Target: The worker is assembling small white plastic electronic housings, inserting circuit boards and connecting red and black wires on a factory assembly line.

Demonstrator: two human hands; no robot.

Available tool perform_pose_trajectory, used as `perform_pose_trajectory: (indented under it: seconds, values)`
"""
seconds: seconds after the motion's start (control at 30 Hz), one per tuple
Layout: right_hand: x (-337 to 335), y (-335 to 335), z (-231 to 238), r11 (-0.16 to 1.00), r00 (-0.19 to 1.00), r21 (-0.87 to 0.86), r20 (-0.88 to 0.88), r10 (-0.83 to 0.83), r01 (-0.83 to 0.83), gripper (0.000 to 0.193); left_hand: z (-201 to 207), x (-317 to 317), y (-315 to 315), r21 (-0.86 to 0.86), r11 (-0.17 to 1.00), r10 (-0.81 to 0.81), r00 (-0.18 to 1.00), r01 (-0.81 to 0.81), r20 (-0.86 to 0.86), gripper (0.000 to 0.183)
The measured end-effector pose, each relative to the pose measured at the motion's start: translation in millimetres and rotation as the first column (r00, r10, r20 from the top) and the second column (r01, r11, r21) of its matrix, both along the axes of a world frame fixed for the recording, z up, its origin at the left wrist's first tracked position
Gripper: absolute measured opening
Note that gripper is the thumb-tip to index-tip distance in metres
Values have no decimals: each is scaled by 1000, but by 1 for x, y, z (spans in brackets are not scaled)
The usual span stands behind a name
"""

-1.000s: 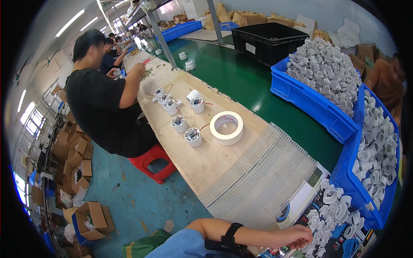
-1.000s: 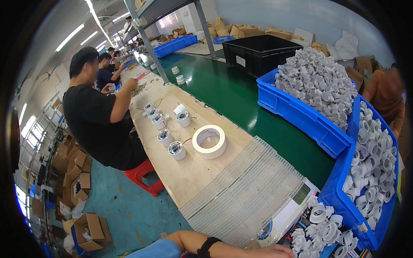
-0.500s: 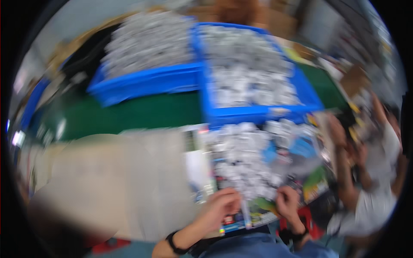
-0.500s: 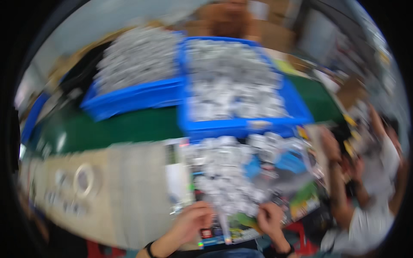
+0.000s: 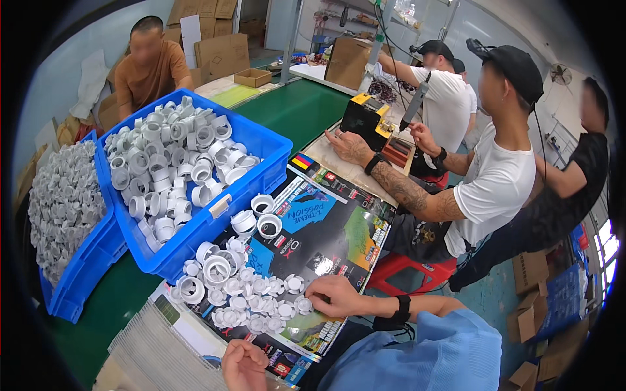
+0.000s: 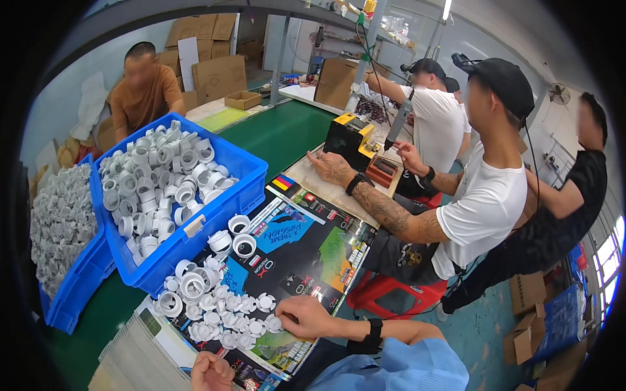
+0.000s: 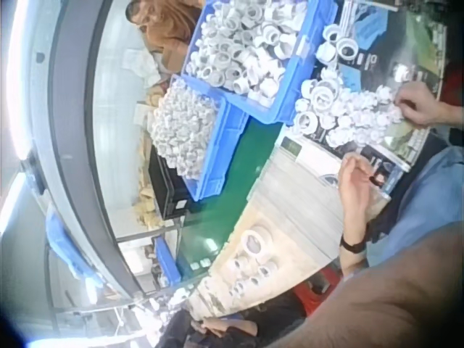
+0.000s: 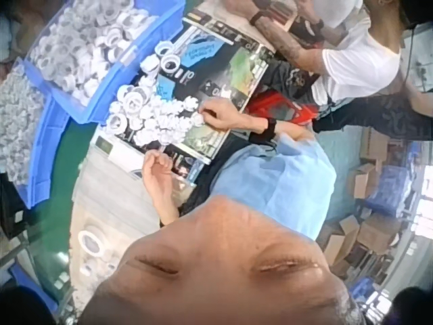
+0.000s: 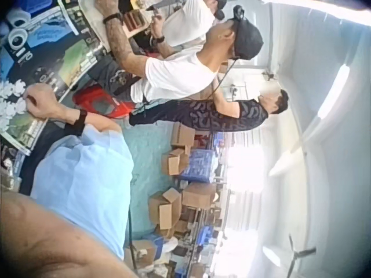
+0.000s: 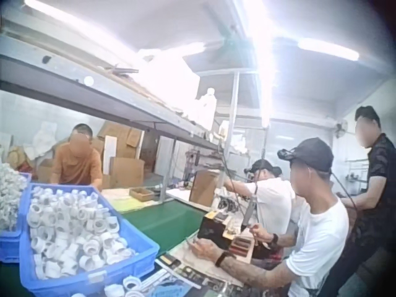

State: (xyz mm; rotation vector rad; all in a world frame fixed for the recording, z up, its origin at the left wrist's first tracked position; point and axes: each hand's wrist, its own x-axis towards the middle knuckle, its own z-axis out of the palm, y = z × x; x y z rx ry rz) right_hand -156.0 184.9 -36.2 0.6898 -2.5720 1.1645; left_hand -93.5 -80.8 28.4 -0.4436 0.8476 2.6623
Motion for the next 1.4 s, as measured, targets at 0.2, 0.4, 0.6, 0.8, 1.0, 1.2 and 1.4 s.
perform_pose_trajectory:
  seconds: [0.2,0.4,0.6,0.8,1.0,1.2,1.4]
  values:
    - [1,-1,1,1000,1000,-7,12,3,-3,5,-4,0,-1,9,1000,17,1000,-17,-9,13]
    - [2,1,4,1000,998,-27,54,-11,12,5,-4,0,0,-68,997,30,999,-33,-35,12]
    - [0,-2,4,999,1000,-47,19,1,0,5,-7,0,0,-91,995,40,999,-43,-34,12]
    - [1,-1,7,999,999,-34,40,0,1,4,-6,0,0,-73,997,27,998,-31,-57,12]
    - [2,-1,8,1000,999,-31,49,1,1,4,-7,1,0,-51,998,31,997,-35,-77,12]
    - [3,-1,6,1000,999,-26,53,-8,9,4,-6,2,0,-41,999,20,995,-24,-94,12]
    - [2,-2,7,999,998,-30,61,-13,15,5,-6,2,0,-64,997,27,996,-33,-89,12]
